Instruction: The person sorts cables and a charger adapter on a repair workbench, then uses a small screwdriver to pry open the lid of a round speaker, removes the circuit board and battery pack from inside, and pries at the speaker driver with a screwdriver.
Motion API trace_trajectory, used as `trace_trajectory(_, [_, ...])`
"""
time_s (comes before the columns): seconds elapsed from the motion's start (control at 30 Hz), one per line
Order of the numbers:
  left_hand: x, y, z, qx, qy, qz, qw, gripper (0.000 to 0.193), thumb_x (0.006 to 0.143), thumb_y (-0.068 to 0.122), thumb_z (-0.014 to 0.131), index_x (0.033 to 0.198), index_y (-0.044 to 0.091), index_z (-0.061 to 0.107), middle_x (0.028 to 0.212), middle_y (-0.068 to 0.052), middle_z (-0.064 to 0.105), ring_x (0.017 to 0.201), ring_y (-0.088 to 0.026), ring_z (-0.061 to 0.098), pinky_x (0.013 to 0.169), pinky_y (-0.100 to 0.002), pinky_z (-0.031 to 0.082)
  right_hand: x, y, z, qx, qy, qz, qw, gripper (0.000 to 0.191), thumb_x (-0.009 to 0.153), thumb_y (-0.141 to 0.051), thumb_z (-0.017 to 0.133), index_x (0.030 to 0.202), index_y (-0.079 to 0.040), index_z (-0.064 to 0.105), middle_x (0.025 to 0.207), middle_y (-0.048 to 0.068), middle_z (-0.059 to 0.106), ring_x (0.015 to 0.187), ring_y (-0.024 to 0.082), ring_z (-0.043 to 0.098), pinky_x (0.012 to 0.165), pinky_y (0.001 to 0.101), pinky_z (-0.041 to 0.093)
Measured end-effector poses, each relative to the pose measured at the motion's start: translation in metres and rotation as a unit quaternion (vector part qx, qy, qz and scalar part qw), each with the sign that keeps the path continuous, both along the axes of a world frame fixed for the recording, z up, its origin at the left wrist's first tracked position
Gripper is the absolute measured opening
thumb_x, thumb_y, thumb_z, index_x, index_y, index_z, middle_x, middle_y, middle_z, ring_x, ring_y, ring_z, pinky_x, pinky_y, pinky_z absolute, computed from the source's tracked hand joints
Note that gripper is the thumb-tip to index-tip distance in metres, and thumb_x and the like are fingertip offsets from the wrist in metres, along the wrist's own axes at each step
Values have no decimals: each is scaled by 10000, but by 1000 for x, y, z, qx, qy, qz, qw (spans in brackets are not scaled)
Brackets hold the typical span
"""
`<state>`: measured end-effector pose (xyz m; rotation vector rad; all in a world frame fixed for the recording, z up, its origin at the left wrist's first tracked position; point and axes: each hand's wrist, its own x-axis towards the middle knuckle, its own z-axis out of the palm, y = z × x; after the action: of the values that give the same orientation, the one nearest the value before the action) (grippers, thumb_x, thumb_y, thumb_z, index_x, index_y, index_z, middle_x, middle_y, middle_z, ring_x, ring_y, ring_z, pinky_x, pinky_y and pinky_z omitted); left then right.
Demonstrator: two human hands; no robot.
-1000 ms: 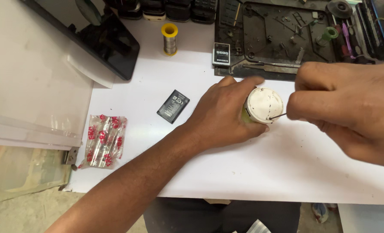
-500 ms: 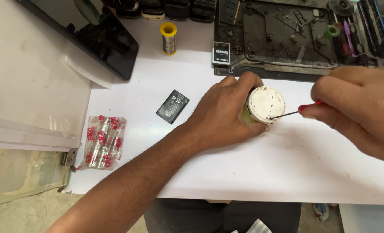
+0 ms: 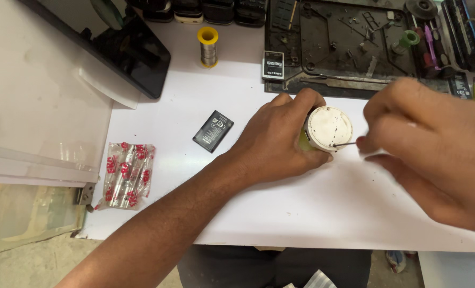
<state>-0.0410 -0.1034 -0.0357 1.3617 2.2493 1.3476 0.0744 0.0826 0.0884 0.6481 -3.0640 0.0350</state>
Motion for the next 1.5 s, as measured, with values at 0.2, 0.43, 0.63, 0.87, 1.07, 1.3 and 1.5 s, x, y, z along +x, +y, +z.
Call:
trace_trajectory(0.2, [0, -1, -1, 5, 7, 0, 1000, 692, 710, 337, 898, 1237, 115, 509, 1067, -96, 689, 1063, -282, 632, 815, -458, 545, -10, -2, 1, 214, -93, -186, 955, 391, 854, -463, 622, 1077, -145, 661, 800, -11, 721, 705, 130, 721, 665, 300, 565])
trace_trajectory(0.43, [1, -1, -1, 1, 1, 2, 1000, 675, 709, 337, 894, 1223, 119, 516, 1065, -96, 684, 1060, -280, 637, 813, -459, 546, -14, 10, 1, 87, -88, -120, 985, 278, 788, -252, 801, 1032, -162, 705, 849, 49, 657, 703, 197, 717, 608, 375, 564])
trace_trajectory(0.63, [0, 1, -1, 2, 6, 1, 1000, 673, 707, 334, 896, 1218, 119, 513, 1055, -93, 685, 1050, -277, 637, 803, -461, 546, -7, 27, -7, 48, -83, -75, 993, 385, 682, -8, 763, 1017, -196, 744, 1038, 62, 594, 830, 180, 685, 677, 342, 532])
trace_trajectory(0.87, [0, 0, -3, 16, 17, 0, 1000, 682, 706, 343, 904, 1217, 119, 512, 1067, -82, 692, 1048, -285, 635, 810, -465, 544, -4, 31, -8, 29, -47, -31, 998, 482, 669, -269, 808, 1123, -126, 729, 969, 90, 660, 791, 197, 722, 652, 355, 565])
trace_trajectory(1.07, [0, 2, -2, 0, 11, 5, 1000, 687, 706, 353, 903, 1220, 121, 510, 1044, -95, 679, 1041, -279, 637, 784, -455, 546, 0, 21, -12, 104, -57, -135, 984, 354, 805, -402, 719, 1062, -160, 705, 815, 14, 734, 730, 172, 748, 657, 336, 570])
trace_trajectory(1.3, [-1, 1, -2, 4, 13, 1, 1000, 667, 727, 350, 889, 1227, 121, 509, 1032, -91, 691, 1037, -279, 642, 788, -457, 548, -2, 19, -11, 24, -9, -33, 999, 267, 723, -111, 789, 978, -92, 715, 874, 62, 650, 770, 213, 680, 630, 360, 540])
trace_trajectory(1.5, [-1, 0, -3, 10, 17, -3, 1000, 662, 727, 347, 892, 1218, 123, 509, 1030, -81, 700, 1029, -276, 642, 787, -458, 549, -2, 23, -10, 34, -21, 0, 999, 278, 682, 50, 729, 875, -150, 728, 986, 41, 655, 837, 173, 659, 685, 326, 524])
